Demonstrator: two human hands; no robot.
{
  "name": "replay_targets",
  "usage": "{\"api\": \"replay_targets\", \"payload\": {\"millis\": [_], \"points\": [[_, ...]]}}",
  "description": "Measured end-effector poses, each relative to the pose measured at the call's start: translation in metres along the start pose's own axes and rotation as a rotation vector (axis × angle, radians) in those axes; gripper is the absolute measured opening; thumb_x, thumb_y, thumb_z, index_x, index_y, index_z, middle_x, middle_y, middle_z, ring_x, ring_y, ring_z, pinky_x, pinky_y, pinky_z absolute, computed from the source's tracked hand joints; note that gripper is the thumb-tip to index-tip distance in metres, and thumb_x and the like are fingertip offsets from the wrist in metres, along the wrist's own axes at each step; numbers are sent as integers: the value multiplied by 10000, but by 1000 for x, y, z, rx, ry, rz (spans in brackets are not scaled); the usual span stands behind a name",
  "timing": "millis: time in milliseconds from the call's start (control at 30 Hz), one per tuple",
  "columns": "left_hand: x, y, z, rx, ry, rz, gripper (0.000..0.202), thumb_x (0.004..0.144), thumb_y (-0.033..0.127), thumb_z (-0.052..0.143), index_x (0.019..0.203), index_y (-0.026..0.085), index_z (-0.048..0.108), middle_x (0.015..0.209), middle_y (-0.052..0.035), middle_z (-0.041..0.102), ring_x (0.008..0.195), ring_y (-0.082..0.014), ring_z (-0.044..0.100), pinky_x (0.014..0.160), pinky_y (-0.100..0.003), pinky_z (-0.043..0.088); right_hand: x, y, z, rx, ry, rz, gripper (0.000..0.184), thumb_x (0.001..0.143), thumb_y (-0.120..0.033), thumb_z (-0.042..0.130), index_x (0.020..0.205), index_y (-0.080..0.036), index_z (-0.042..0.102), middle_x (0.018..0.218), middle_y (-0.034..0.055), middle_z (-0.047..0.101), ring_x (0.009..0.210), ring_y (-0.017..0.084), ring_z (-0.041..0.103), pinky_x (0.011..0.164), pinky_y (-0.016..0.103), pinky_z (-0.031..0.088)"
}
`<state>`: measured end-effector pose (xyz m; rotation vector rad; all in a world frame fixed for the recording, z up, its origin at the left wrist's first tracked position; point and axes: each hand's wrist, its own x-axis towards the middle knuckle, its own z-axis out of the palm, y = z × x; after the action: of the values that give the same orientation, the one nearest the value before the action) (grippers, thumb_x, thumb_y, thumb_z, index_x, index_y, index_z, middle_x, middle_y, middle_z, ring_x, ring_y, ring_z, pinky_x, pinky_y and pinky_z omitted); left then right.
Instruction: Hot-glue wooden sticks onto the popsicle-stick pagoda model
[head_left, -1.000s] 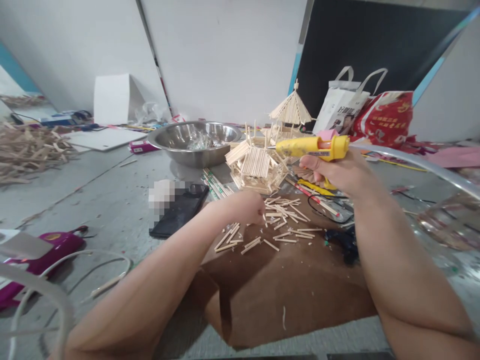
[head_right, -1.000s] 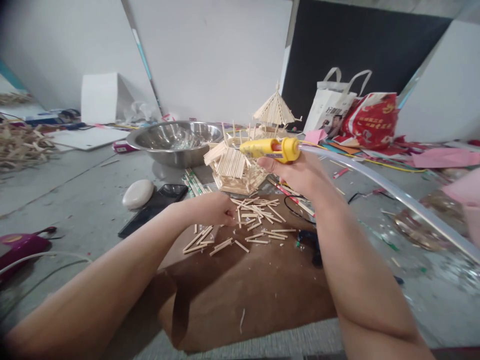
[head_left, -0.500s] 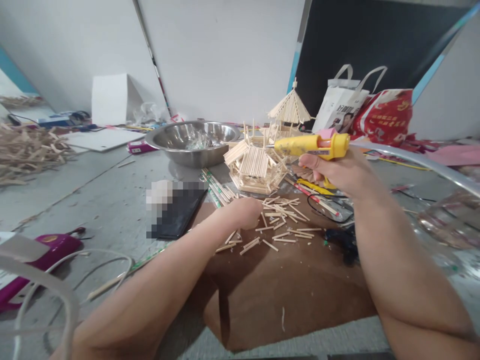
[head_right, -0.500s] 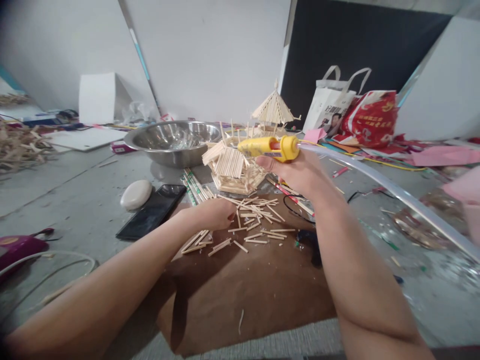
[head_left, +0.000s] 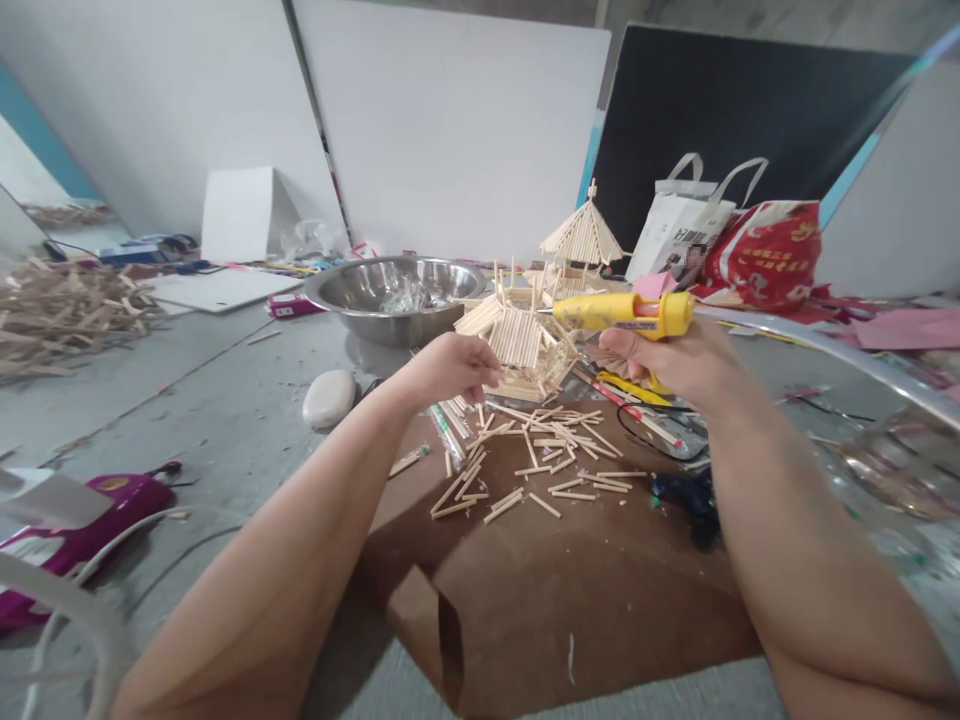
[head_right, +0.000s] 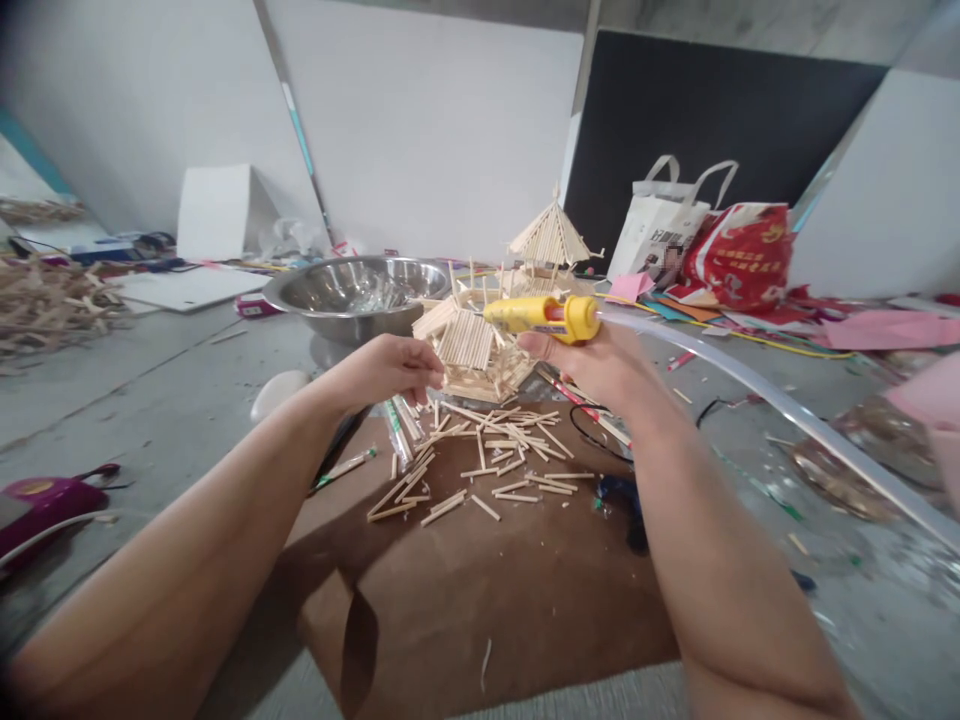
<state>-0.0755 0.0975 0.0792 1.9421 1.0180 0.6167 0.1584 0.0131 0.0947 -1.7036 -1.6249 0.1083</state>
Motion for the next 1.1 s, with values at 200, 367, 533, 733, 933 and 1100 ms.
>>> {"api": "replay_targets", "payload": {"millis": [200, 367, 533, 733, 933, 1100], "points": [[18, -31, 10, -468, 587, 21, 187, 604, 296, 613, 596, 131, 525, 514, 1, 549, 306, -24, 357, 315, -187, 239, 0, 3, 1, -1, 0, 60, 353, 629, -563, 500, 692, -235, 613, 462, -15, 534, 435, 150, 512, 419, 287, 374], [26, -44, 33, -681, 790, 14, 245, 578, 352, 615, 641, 131, 532, 511, 47, 485, 319, -19, 333, 314, -182, 221, -1, 1, 3, 12, 9, 55, 379, 618, -576, 500, 749, -240, 615, 501, -6, 542, 476, 162, 516, 419, 284, 365], [27, -47, 41, -594, 772, -8, 304, 572, 412, 603, 673, 128, 568, 543, 31, 509, 341, -24, 343, 328, -184, 241, -2, -6, 1, -39, -28, 89, 422, 598, -604, 497, 793, -247, 609, 508, 3, 535, 474, 161, 493, 412, 277, 334], [27, -56, 39, -319, 742, -25, 352, 578, 473, 578, 680, 138, 617, 425, 49, 447, 363, -50, 348, 366, -190, 264, -3, -8, 1, -48, -45, 118, 402, 617, -577, 497, 798, -234, 602, 518, 20, 544, 467, 159, 480, 420, 281, 324], [19, -52, 31, 92, 701, 68, 328, 636, 466, 519, 645, 162, 642, 473, 33, 507, 476, -82, 441, 468, -195, 314, -4, -12, -1, -65, -47, 121, 386, 606, -580, 503, 698, -219, 606, 511, 32, 537, 481, 170, 486, 428, 290, 331], [18, -52, 30, 194, 697, 83, 321, 667, 435, 482, 648, 160, 646, 499, 27, 529, 513, -90, 469, 503, -193, 327, -5, -15, 0, -71, -41, 120, 385, 606, -583, 500, 691, -221, 600, 501, 32, 529, 498, 180, 492, 427, 291, 325]]}}
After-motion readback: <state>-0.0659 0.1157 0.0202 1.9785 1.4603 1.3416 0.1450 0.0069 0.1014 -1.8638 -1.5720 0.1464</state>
